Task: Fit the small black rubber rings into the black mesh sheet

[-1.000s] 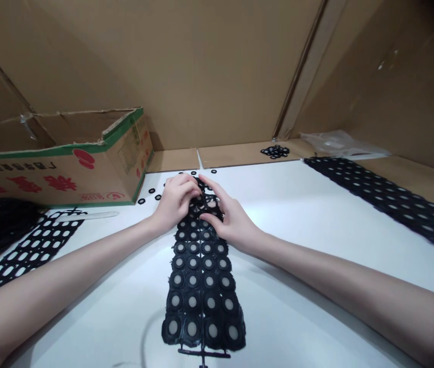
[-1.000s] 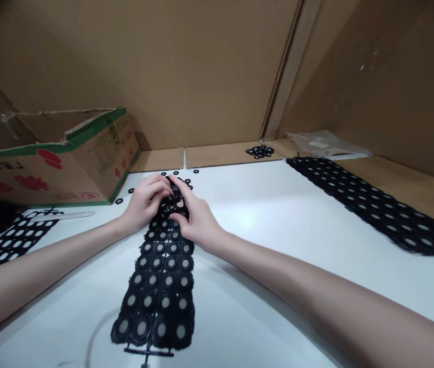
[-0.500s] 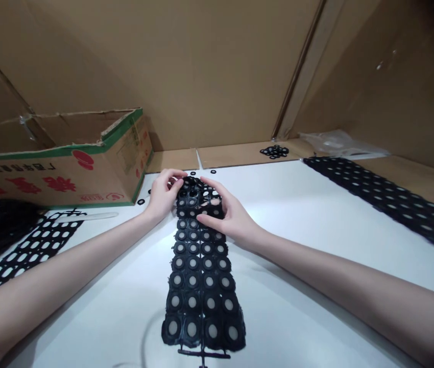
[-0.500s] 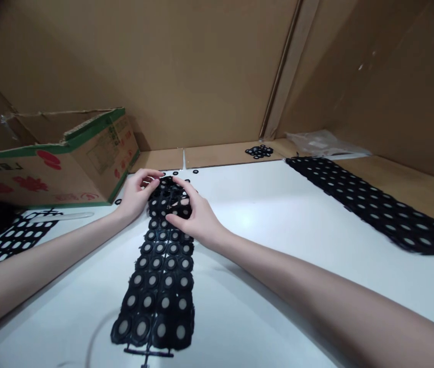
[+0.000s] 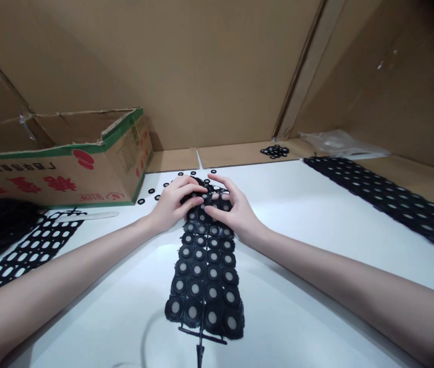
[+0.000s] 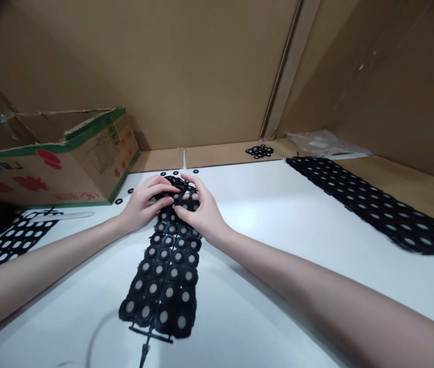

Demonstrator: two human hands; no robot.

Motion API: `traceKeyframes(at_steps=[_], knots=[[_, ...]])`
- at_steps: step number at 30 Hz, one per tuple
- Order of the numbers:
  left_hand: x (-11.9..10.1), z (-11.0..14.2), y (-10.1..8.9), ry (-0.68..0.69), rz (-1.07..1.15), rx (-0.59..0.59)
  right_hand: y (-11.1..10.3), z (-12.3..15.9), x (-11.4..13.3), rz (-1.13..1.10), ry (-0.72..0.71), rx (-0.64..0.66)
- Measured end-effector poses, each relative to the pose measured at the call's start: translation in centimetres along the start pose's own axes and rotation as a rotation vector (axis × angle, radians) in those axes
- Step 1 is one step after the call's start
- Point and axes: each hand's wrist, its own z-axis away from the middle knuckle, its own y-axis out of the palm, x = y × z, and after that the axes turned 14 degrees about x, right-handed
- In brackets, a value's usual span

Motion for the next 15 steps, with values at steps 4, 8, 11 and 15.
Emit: traceKeyframes(at_steps=[4,8,11,15], knots=[[-0.27,0.06,-0.03,0.023,-0.039,-0.002,0.05,-0.07,-0.03,0.044,-0.066,0.01],[-0.81,0.17,-0.15,0.04,-0.129,0.045,0.19,-0.01,-0.17,0.104,-0.069,-0.004],[-0.79,0.07,-0.16,0.034,-0.154,0.114,0.24,0.12,-0.25,0.119,-0.065,0.003],[-0.33,-0.05,-0.02,0.059,-0.165,0.16,0.17,0.15,-0.35,0.129,-0.058,0.007]])
